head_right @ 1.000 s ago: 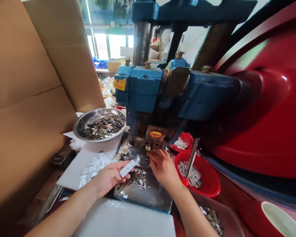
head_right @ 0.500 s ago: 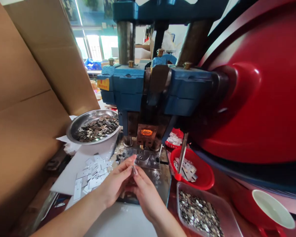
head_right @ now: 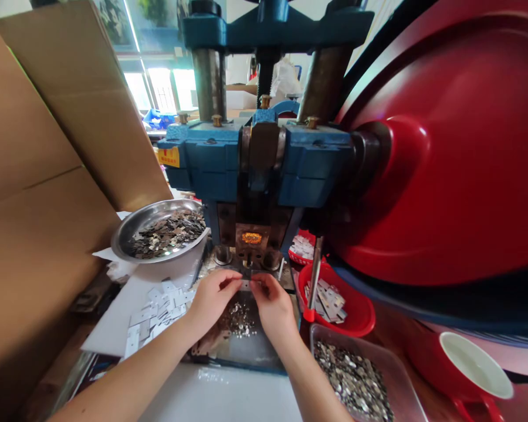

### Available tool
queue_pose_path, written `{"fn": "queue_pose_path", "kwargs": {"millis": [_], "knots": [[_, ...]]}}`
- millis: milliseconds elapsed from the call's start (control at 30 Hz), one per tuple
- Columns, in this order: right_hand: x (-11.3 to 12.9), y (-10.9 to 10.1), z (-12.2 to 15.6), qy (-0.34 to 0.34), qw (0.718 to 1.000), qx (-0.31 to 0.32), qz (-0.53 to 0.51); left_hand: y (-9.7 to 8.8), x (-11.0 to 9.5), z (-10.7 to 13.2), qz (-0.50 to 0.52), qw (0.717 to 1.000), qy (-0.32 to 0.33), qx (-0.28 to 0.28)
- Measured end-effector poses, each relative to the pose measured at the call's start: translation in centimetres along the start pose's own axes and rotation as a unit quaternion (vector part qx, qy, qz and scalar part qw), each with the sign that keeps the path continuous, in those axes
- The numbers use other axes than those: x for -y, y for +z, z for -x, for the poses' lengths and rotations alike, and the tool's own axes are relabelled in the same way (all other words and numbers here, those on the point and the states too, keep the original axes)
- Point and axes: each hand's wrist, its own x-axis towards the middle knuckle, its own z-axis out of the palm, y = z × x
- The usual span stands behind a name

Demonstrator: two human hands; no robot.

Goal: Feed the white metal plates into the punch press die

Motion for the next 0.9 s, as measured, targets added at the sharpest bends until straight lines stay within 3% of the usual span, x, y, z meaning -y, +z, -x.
{"fn": "queue_pose_path", "kwargs": {"millis": [100,267,633,733,833,900], "knots": [[-0.9,0.6,-1.7,-0.050,0.997,-0.016,0.055,0.1,0.3,-1.9,-0.084,0.995,0.054,-0.019],[-1.6,0.8,-3.7,-0.085,0.990,-0.039,0.109,0.5,1.3,-3.4,-0.122,0.989,0.077,-0.042],[-1.9,1.2,-4.5,-0.077,0.991,-0.020,0.103,0.7,1.3,-4.1,-0.103,0.991,0.078,0.032],[-2.0,0.9,-4.3,-0.071,0.993,-0.026,0.095,-0.1,1.0,-4.1,-0.096,0.992,0.085,0.020],[-2.4,0.0,-3.5,-0.061,0.994,-0.043,0.082,-2.1,0.7,-3.1,-0.119,0.989,0.087,-0.011],[-2.6,-0.9,-2.5,-0.056,0.995,-0.049,0.071,-3.8,0.9,-1.8,-0.175,0.981,0.080,0.027]]}}
